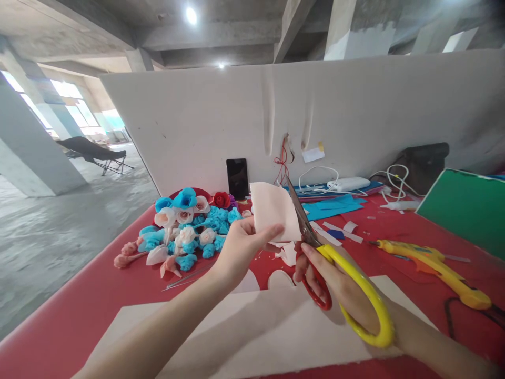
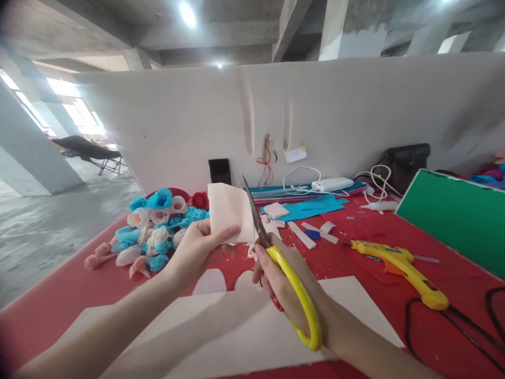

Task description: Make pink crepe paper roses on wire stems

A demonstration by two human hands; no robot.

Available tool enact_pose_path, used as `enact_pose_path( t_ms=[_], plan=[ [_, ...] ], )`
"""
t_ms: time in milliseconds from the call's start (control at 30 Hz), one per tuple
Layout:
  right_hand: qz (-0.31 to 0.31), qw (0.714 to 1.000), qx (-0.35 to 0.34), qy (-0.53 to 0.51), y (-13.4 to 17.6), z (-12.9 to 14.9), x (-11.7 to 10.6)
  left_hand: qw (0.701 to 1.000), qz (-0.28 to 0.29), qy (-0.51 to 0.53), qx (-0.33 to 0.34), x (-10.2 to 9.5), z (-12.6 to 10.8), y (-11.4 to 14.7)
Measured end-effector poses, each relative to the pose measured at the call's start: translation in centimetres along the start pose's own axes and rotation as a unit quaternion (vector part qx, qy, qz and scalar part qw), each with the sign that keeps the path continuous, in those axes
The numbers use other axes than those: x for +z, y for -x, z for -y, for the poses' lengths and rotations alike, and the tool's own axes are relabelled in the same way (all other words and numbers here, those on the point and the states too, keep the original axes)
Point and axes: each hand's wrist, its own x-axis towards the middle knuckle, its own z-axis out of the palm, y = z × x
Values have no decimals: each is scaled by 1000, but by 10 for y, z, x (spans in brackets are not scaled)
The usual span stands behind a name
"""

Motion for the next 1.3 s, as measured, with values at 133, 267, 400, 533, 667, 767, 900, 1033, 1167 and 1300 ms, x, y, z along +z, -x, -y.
enact_pose_path(
  t_ms=[133, 267, 400, 533, 667, 767, 900, 1033, 1167, 1300],
  plan=[
    [-5, 1000, 3, 12, 1, 1, 0, 1000, -3, 2, -2, 1, -2, 1],
    [-22, 999, 6, 36, 3, 9, 1, 1000, -7, 2, -3, -1, -2, 0],
    [-21, 997, -5, 69, 3, 17, 1, 1000, -7, 2, -1, -4, 0, -2],
    [-25, 994, -11, 109, 4, 21, -1, 1000, -2, 4, 0, -6, -1, -2],
    [-48, 992, 8, 113, 5, 28, 1, 1000, -5, 3, -1, -6, -1, -3],
    [-54, 993, 14, 104, 7, 33, 4, 1000, -13, -1, -2, -7, -1, -4],
    [-69, 990, -11, 120, 8, 35, 4, 1000, -22, 0, -3, -7, -2, -4],
    [-66, 989, -6, 133, 6, 30, -1, 1000, -30, 3, 0, -7, -3, -5],
    [-77, 992, 23, 94, 0, 21, -4, 999, -42, 4, 3, -8, -3, -7],
    [10, 999, 41, -33, -7, 11, -4, 999, -50, 8, 8, -10, -3, -9]
  ],
)
